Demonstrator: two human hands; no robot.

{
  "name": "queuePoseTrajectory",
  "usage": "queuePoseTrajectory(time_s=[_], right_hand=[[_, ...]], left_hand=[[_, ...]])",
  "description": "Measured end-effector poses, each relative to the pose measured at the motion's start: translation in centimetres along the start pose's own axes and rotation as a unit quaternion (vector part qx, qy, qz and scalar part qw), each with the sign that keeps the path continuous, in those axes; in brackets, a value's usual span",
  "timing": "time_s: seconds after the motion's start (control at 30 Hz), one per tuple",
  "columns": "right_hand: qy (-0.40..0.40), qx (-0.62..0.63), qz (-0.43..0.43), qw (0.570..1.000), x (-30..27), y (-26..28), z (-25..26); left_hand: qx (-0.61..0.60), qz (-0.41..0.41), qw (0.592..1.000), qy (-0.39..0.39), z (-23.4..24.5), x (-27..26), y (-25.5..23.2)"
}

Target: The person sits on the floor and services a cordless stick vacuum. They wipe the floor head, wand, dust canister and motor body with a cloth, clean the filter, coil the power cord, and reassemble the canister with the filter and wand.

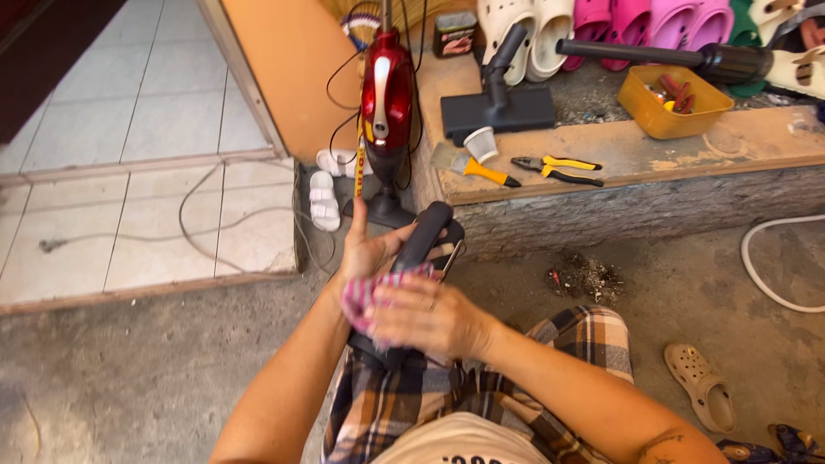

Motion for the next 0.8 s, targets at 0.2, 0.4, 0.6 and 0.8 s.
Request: queuePoseTrajectory(time_s=[0.2, 0.4, 0.6, 0.8], right_hand=[[-0.157, 0.132, -0.261, 0.943, -2.4, -10.5, -0.6], [-0.19, 0.277, -0.482, 0.809, -5.2, -14.8, -4.4], [-0.202, 0.177, -0.531, 0.804, -9.8, -11.6, -5.0], [-0.258, 0.252, -0.673, 0.646, -7.2, -5.4, -5.9]], left_hand=[[0.036, -0.034, 0.998, -0.031, -0.1, 0.0, -0.4], [0.173, -0.07, 0.977, -0.106, -0.4, 0.6, 0.0], [0.34, -0.07, 0.916, -0.203, -0.4, 0.3, 0.5], [0.54, -0.088, 0.768, -0.333, -2.9, -0.3, -0.8]])
Point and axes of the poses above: each hand's wrist, its own x-axis towards the middle knuckle, its own z-axis out of the back of the hand, y = z × x, the point moved 1 cm from there along x, towards the middle knuckle, and after that the axes turned 1 degree about x, right-handed, at the moved point
